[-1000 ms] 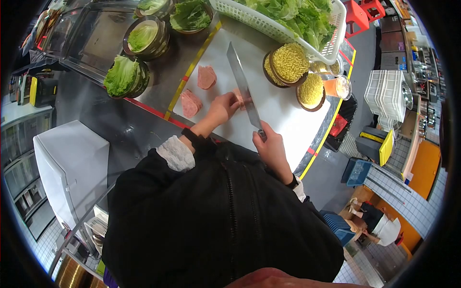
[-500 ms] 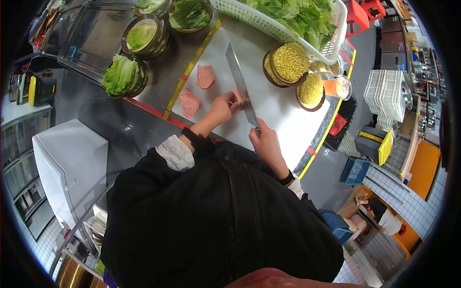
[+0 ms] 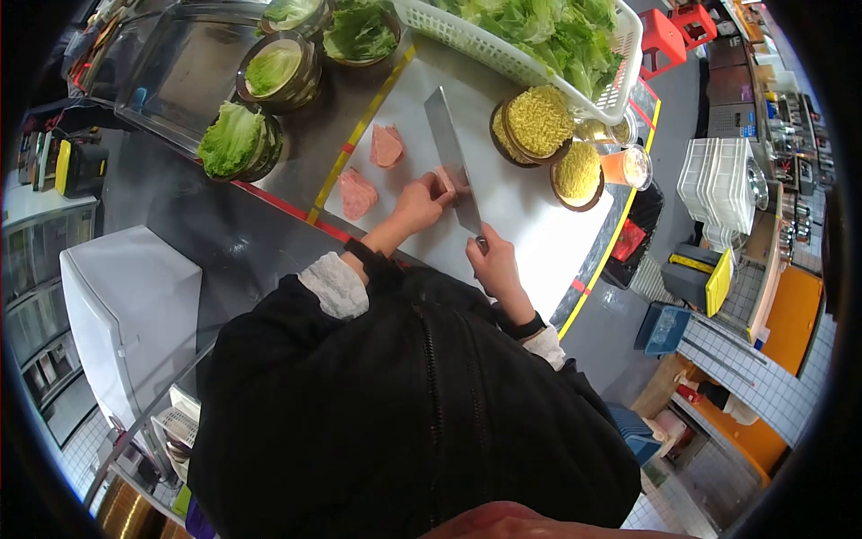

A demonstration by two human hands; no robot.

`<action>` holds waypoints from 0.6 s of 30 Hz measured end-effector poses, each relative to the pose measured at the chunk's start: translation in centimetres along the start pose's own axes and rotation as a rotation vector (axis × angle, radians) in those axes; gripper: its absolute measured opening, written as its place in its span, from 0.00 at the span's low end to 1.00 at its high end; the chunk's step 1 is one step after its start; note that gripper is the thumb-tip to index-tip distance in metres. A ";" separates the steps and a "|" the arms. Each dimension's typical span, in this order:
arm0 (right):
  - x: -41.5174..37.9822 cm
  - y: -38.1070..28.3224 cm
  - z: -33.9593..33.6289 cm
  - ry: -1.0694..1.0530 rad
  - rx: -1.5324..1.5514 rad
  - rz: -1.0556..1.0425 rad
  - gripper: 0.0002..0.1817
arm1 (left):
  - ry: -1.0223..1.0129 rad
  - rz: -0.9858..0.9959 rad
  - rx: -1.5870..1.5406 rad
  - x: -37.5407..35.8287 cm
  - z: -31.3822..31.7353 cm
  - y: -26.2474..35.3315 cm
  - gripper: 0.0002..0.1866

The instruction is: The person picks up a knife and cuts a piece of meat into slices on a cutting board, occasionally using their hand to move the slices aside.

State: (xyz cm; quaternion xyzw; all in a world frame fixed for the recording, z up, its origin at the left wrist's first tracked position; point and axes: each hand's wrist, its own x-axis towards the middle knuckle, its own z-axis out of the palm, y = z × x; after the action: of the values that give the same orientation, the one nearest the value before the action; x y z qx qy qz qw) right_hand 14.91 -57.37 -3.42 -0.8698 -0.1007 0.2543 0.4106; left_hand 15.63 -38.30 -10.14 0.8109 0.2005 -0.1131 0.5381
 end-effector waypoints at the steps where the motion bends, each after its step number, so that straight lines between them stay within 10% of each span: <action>1: 0.1 0.3 -0.2 -0.006 0.050 -0.011 0.18 | 0.020 0.004 0.007 0.0 0.0 0.0 0.17; 14: -2.1 -3.3 -4.2 0.000 0.327 0.089 0.16 | 0.071 0.068 -0.017 -0.4 -0.6 -0.7 0.21; 18: -3.8 -5.4 -6.4 -0.085 0.612 0.162 0.18 | -0.103 0.054 -0.629 -1.4 -2.9 1.8 0.17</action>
State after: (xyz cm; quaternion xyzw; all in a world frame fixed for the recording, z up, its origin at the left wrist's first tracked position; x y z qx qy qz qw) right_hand 15.22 -59.62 5.54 -0.6997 0.0331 0.3409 0.6269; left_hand 15.10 -36.54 -6.91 0.6031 0.1766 -0.0722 0.7745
